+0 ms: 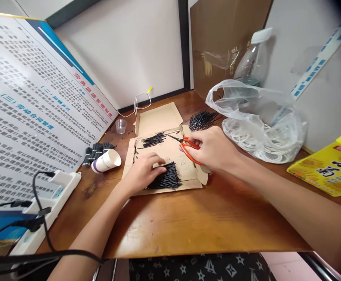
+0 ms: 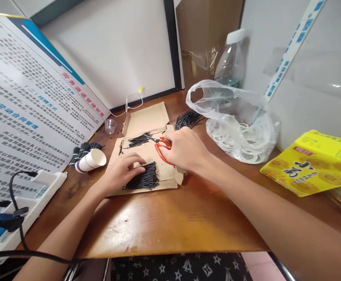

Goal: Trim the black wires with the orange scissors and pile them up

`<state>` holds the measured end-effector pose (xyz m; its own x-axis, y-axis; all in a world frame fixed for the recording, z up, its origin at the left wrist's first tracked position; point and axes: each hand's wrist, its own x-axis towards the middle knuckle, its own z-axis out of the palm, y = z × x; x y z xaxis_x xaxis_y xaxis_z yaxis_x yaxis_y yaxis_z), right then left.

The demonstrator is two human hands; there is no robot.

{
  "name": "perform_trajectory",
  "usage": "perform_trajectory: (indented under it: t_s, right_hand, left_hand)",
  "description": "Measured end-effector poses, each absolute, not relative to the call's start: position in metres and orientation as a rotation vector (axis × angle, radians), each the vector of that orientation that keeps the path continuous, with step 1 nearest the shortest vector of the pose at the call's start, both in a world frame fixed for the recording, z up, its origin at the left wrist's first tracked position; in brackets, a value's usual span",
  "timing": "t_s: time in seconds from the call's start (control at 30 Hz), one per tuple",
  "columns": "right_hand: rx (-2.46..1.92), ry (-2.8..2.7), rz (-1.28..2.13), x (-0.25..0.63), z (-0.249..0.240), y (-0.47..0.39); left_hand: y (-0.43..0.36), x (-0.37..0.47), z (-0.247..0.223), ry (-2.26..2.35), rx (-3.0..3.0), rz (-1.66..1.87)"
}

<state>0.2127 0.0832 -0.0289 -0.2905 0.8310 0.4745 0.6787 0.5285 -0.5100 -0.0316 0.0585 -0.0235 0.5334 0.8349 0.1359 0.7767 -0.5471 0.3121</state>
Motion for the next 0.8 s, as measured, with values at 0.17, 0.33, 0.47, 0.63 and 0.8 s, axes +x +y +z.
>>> perform_trajectory:
  t_s: [0.17,0.33,0.47,0.63,0.8]
  right_hand:
    - [-1.221,-2.07,0.261,0.213,-0.034,0.086]
    - [-1.19,-2.068,0.275,0.212,-0.034,0.082]
    - [-1.159,-1.943,0.517,0.205,-0.022,0.062]
    - [-1.179,-1.812,0.873,0.202,-0.01,0.045]
    - [-1.333,-1.795,0.826,0.209,-0.021,0.066]
  left_hand:
    - [0.047,-0.026,-0.027,1.361,2.476,0.409]
    - [0.046,-0.025,-0.033,1.389,2.48,0.526]
    - [0.041,-0.025,-0.035,1.399,2.48,0.511]
    - [0.04,-0.023,-0.03,1.467,2.545,0.509]
    - [0.002,-0.002,-0.002,1.308,2.53,0.674]
